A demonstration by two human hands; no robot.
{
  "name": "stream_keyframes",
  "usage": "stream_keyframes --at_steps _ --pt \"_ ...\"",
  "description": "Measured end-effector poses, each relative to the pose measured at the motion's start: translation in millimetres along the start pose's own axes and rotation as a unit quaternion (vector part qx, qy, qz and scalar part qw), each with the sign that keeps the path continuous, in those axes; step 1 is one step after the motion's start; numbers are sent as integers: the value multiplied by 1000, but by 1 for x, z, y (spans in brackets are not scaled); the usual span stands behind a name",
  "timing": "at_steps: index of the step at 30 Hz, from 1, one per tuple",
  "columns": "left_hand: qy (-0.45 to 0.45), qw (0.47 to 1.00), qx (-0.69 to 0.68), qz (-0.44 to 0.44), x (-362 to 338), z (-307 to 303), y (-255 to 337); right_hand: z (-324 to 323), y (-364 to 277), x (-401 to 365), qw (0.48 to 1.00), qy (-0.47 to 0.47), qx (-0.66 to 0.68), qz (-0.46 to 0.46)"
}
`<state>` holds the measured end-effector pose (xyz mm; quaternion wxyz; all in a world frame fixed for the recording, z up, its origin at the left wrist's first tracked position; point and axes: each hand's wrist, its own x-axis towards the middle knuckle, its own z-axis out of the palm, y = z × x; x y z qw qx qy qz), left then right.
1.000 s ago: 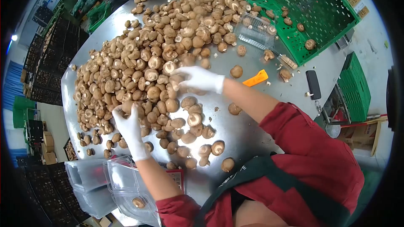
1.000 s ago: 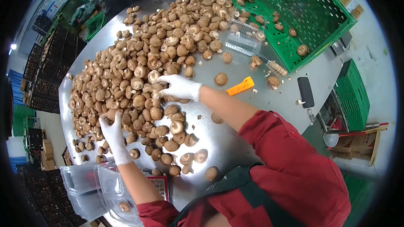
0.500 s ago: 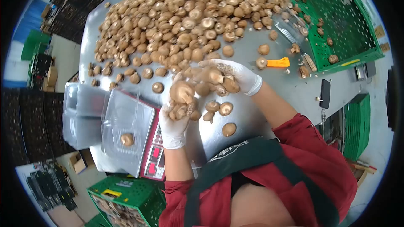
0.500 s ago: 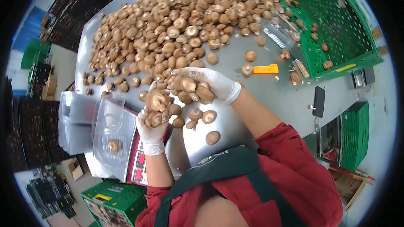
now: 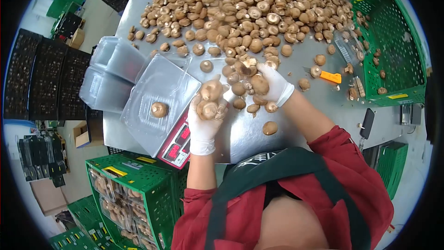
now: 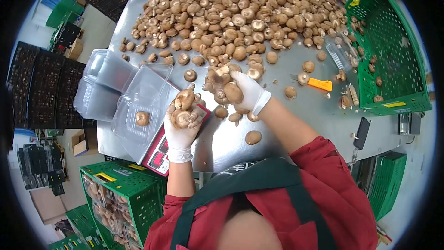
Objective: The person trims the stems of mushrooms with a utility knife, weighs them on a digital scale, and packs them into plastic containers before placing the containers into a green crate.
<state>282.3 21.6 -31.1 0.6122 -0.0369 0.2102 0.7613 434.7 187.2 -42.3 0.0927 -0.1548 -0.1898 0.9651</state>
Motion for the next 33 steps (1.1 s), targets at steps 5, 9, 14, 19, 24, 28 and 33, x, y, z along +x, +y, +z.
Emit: stream_keyframes --at_steps 5,9,14,19,24,28,33 --pt "60 998 -20 20 -18 14 11 30 8 33 999 -2 -34 -10" --pt "54 997 -4 57 -29 13 23 42 18 52 999 -52 -5 -1" --pt "100 992 39 71 -31 14 23 52 24 37 988 43 -139 -49" --pt "182 972 116 89 -12 27 -11 18 9 2 995 61 -79 -11" --pt "-43 885 464 15 13 26 -73 -31 -10 -124 942 217 -244 -77" --pt "-147 812 528 -202 13 48 -156 -82 12 -257 789 417 -436 -117" --pt "-393 652 568 -311 -14 88 -232 -45 49 -397 716 567 -388 122"
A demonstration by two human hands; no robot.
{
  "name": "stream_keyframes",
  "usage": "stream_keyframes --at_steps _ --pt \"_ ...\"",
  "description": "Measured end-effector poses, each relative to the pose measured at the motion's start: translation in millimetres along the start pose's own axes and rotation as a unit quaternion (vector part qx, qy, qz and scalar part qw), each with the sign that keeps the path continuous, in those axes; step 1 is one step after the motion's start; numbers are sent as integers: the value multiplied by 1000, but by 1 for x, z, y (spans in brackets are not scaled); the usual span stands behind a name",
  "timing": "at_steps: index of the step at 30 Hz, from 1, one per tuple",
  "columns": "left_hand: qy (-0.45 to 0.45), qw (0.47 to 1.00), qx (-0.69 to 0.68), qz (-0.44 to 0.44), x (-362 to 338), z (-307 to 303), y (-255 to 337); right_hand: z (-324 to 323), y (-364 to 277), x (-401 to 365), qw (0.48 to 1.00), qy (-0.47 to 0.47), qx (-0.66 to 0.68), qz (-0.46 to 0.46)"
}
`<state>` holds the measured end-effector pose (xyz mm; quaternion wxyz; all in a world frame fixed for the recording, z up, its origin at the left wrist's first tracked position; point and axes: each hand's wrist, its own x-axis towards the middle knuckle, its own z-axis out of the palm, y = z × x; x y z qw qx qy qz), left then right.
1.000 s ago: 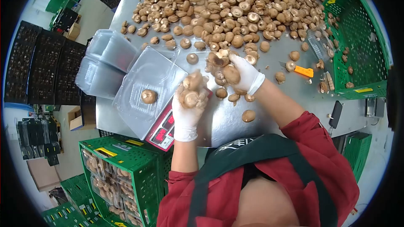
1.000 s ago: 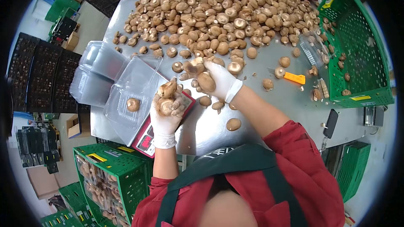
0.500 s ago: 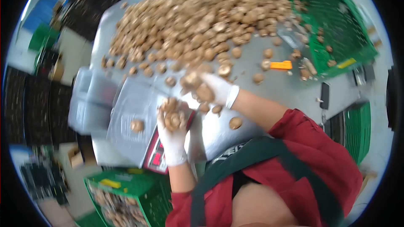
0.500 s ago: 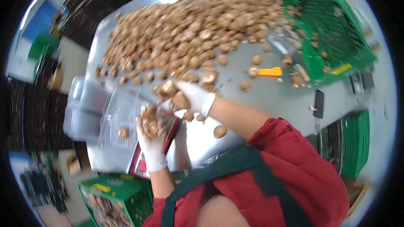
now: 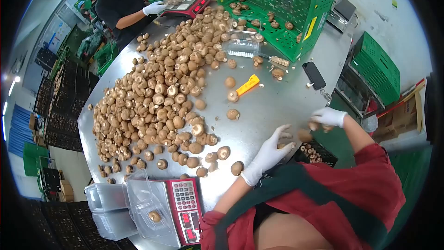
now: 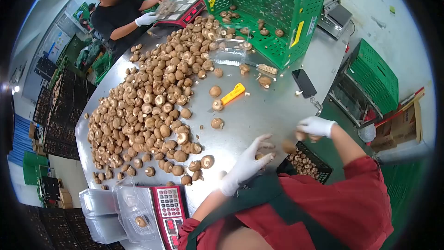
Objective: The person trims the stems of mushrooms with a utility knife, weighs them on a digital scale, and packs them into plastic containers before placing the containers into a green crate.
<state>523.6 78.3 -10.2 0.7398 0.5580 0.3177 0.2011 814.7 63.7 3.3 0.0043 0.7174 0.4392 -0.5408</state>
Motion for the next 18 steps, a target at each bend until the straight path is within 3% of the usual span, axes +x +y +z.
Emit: stream_keyframes --at_steps 1,2,4,6,8,9,10,11,12,14,15,16,18 --pt "-1 1000 28 10 5 -3 -8 -3 74 30 951 147 -221 -156" --pt "-2 998 56 20 11 -9 -27 -8 27 -12 966 117 -227 42" --pt "26 999 42 5 15 -21 -55 -12 63 4 951 157 -243 -112" --pt "48 997 60 -9 10 -33 -65 0 77 43 990 117 18 -80" --pt "90 990 105 -9 -1 -41 -63 29 13 52 970 57 176 -157" --pt "152 973 169 27 -6 -40 -60 48 -16 62 943 0 300 -143" --pt "213 947 231 62 -12 -38 -55 68 -22 92 922 -47 292 -248" --pt "273 912 291 97 -19 -35 -49 89 -54 88 886 -124 387 -225" --pt "285 891 349 60 -28 -34 -35 116 -70 110 899 -86 258 -344" --pt "339 836 427 65 -40 -41 -40 164 -111 122 871 -184 311 -334" --pt "363 805 465 66 -46 -46 -46 180 -126 121 844 -260 382 -274" --pt "389 812 433 56 -54 -54 -61 196 -141 119 810 -323 447 -201" --pt "429 811 396 36 -82 -59 -47 216 -160 115 823 -333 424 -178"
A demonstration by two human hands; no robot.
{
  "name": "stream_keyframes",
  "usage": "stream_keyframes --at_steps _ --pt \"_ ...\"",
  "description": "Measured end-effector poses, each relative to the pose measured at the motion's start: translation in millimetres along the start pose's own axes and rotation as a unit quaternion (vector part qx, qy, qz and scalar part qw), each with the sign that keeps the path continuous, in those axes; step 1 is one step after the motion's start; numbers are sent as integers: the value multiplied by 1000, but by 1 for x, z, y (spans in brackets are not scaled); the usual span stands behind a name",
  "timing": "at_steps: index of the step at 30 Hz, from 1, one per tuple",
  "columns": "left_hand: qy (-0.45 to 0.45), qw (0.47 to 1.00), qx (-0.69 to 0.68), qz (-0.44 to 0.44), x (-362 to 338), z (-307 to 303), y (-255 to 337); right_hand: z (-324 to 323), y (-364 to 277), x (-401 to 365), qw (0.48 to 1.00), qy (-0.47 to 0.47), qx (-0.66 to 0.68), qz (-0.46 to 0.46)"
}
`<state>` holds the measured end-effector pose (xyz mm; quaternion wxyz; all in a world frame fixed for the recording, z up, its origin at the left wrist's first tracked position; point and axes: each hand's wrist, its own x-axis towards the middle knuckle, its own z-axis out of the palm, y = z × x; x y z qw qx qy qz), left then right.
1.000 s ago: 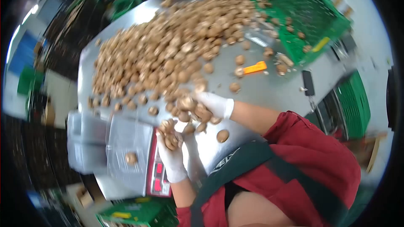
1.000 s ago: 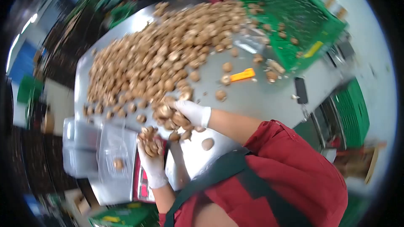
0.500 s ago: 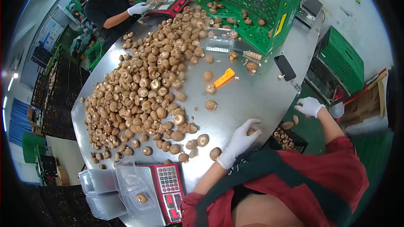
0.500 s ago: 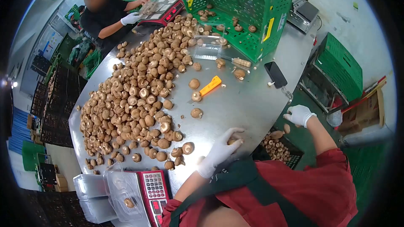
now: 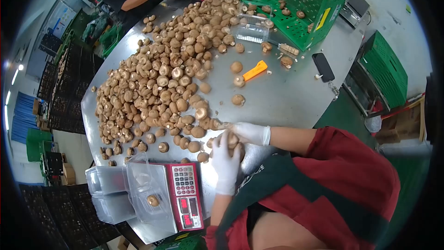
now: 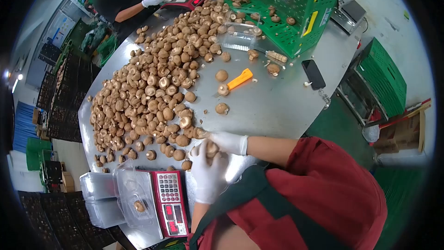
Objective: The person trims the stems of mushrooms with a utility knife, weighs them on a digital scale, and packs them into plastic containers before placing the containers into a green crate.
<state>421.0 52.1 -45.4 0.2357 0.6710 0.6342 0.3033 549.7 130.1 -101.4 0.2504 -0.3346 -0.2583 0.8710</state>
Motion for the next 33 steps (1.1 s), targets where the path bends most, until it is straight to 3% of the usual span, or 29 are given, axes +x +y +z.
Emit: stream_keyframes --at_steps 1,3,4,7,9,10,16,18,21,22,23,24,25,26,28,31,33 --pt "15 999 -17 -23 -6 -11 -4 7 0 13 996 -51 -29 72" --pt "62 969 -227 -71 -18 -36 -3 22 4 6 991 -69 -97 57" --pt "45 951 -259 -165 -33 -46 -23 30 -2 2 985 -71 -144 56" --pt "106 830 -506 -211 -63 -78 -42 39 -17 4 961 -88 -256 51" --pt "122 776 -578 -221 -79 -90 -58 30 -14 15 949 -102 -294 44" --pt "166 744 -598 -246 -84 -92 -58 33 -17 15 943 -98 -314 50" --pt "204 625 -696 -289 -87 -77 -62 25 1 23 934 -133 -330 -4" --pt "238 581 -712 -315 -82 -69 -64 22 3 25 894 -112 -432 -28" --pt "123 611 -757 -197 -72 -76 -70 26 -5 18 866 -70 -491 -64" --pt "180 557 -759 -286 -65 -84 -57 27 -9 17 861 -65 -499 -71" --pt "223 538 -753 -304 -57 -88 -56 28 -10 20 880 -63 -464 -79" --pt "231 479 -771 -350 -47 -97 -50 29 -16 21 870 -63 -486 -59" --pt "215 505 -771 -322 -47 -94 -63 23 -9 25 888 -70 -446 -88" --pt "174 522 -783 -289 -45 -94 -71 37 -21 20 903 -76 -419 -52" --pt "168 482 -811 -284 -38 -101 -69 40 -24 20 910 -86 -404 -17" --pt "131 420 -873 -209 -43 -100 -83 45 -25 23 909 -97 -405 7" --pt "135 414 -880 -189 -48 -100 -85 42 -23 28 906 -102 -410 16"
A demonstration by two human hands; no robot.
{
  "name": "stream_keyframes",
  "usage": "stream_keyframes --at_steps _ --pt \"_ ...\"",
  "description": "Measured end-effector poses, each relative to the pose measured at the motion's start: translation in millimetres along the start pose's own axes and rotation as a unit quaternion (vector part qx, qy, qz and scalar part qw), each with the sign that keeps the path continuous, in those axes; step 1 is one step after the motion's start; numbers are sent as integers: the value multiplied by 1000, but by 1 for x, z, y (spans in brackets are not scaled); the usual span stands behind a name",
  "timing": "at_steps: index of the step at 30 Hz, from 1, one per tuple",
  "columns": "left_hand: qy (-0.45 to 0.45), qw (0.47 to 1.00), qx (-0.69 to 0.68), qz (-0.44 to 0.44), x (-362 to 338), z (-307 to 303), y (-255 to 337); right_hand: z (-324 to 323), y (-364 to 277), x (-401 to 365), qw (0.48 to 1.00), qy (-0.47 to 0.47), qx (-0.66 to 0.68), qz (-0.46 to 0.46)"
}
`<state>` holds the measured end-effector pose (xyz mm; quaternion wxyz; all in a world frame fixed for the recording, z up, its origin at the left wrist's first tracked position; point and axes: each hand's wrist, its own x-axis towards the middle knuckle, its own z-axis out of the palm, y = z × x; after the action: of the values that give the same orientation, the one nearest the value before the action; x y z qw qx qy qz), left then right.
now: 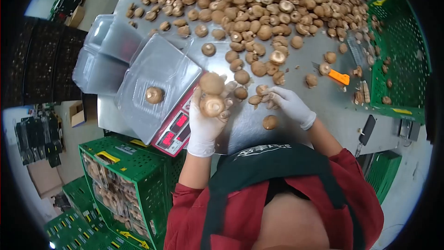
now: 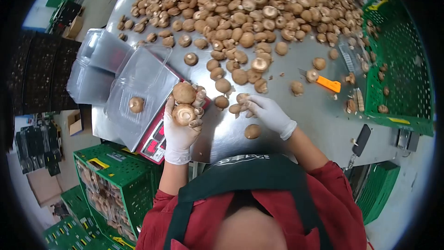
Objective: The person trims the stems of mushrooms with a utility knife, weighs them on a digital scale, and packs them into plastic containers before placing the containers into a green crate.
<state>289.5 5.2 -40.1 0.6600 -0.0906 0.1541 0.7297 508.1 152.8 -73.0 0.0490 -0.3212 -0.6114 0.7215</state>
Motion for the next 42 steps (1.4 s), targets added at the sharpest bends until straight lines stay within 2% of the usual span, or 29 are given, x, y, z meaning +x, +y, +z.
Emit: stream_keyframes --at_steps 3,5,7,8,10,11,12,14,15,16,18,20,21,24,25,26,27,28,29,30,32,33,36,37,40,41,42 --pt "4 999 30 25 -6 1 5 -4 5 7 1000 -1 -1 9" --pt "10 968 217 124 -15 10 6 -6 2 11 1000 -9 20 16" --pt "17 903 375 209 -25 27 10 -8 -4 15 999 -15 43 25" --pt "64 883 412 216 -33 27 15 -9 -7 16 998 -16 55 31" --pt "128 768 538 323 -35 32 17 -11 -8 22 997 -16 76 29" --pt "140 745 564 327 -39 41 20 -14 -6 24 996 -13 85 23" --pt "147 668 636 358 -42 38 28 -16 -5 25 995 -8 94 17" --pt "174 526 734 392 -49 39 43 -21 8 37 998 24 -2 -59" --pt "220 448 755 426 -50 40 50 -30 12 37 993 52 -56 -90" --pt "261 369 768 454 -51 40 58 -37 7 34 994 62 -46 -74" --pt "329 323 755 465 -53 35 82 -47 -5 35 995 80 -23 -46" --pt "349 159 821 424 -55 28 101 -65 -2 36 986 132 -77 -71" --pt "346 216 846 343 -62 16 114 -71 -1 39 979 152 -104 -83" --pt "286 252 870 313 -63 2 123 -83 -26 50 959 218 -166 -75" --pt "317 136 863 370 -61 -9 122 -87 -35 57 953 220 -187 -88" --pt "315 97 864 381 -53 3 116 -93 -31 73 903 251 -308 -164" --pt "313 58 863 392 -46 20 103 -99 -23 92 831 275 -423 -235" --pt "310 19 861 402 -36 38 87 -99 -22 112 780 289 -491 -259" --pt "278 181 837 436 -16 52 68 -98 -24 130 753 268 -551 -239" --pt "244 213 844 427 1 54 59 -95 -24 146 707 281 -603 -240" --pt "157 199 874 414 40 58 29 -90 -19 169 698 300 -613 -215" --pt "128 219 881 399 61 60 17 -89 -28 169 701 277 -632 -182" --pt "47 280 885 369 123 56 1 -102 -30 161 713 256 -625 -187" --pt "35 280 886 367 145 50 1 -107 -30 154 726 242 -618 -179" --pt "-5 282 890 359 213 38 0 -119 -27 135 789 267 -511 -213" --pt "-17 288 888 359 233 40 -3 -121 -42 121 821 244 -494 -147" --pt "-28 293 886 359 253 43 -7 -126 -40 117 912 213 -319 -145"
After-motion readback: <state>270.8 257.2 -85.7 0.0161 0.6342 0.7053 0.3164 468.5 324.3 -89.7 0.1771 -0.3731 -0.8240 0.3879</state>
